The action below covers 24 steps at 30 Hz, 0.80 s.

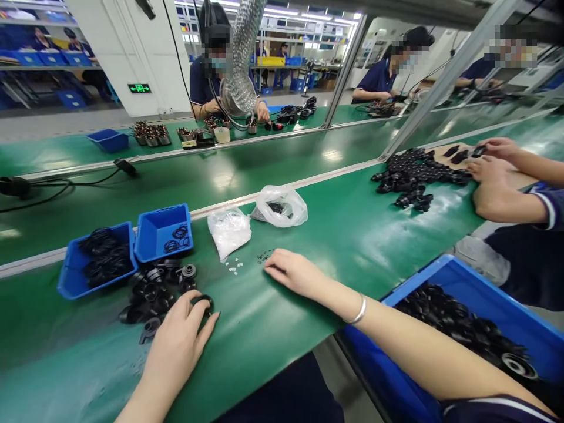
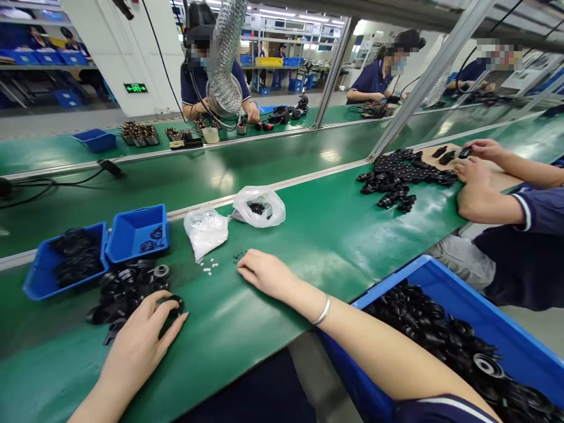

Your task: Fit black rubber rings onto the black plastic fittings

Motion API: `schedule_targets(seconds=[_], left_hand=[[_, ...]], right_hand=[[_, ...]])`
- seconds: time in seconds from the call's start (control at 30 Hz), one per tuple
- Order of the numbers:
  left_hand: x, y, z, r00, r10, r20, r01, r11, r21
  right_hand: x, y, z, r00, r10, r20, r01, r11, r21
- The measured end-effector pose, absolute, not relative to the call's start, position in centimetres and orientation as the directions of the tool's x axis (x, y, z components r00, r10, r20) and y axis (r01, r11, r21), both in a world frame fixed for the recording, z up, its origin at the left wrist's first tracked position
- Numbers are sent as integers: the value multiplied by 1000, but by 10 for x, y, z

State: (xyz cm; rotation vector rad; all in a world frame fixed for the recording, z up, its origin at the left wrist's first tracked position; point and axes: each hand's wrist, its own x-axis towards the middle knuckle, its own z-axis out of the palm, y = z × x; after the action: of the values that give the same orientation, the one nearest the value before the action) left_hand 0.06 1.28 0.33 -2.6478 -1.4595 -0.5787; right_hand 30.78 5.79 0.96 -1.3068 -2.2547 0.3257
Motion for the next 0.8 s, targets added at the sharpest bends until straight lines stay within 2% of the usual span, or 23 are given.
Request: schedule_targets(seconds=[0.1,0.17,0.23,0.3,0.4,0.5,0.6,0.67,0.73,0.8], left_hand=[[-1,13,3,437,841,318,791,-528,310],[-1,11,6,368,899,238,741,-438,509],[0,7,10,270,959,83,611,-238,755],[3,2,13,212,971,-109,302,41,953],[12,0,8,191,963,-192,158,163,974],[19,7,-5,239,929,-283,-10,294,956],[19,14,-8,262,917,-299,-155,346,925],[16,14,-1,304,903,-303,-330,398,856],[12,12,10,354,882,-310,-513,461,725],[7,8,21,363,871,-330,-598,490,635]], right_hand=[[265,69,10,-386,874,295,766,482,-426],[247,77,9,-326,899,292,808,425,-407],[235,80,9,-285,909,303,830,392,-397],[230,79,6,-289,899,330,820,410,-400],[235,79,-11,-274,886,375,794,428,-432],[249,92,-40,-286,895,342,750,431,-502],[258,102,-60,-307,894,327,719,443,-535],[258,101,-60,-299,900,318,727,430,-534],[252,93,-49,-262,915,308,761,392,-516],[243,83,-34,-211,929,304,796,344,-498]])
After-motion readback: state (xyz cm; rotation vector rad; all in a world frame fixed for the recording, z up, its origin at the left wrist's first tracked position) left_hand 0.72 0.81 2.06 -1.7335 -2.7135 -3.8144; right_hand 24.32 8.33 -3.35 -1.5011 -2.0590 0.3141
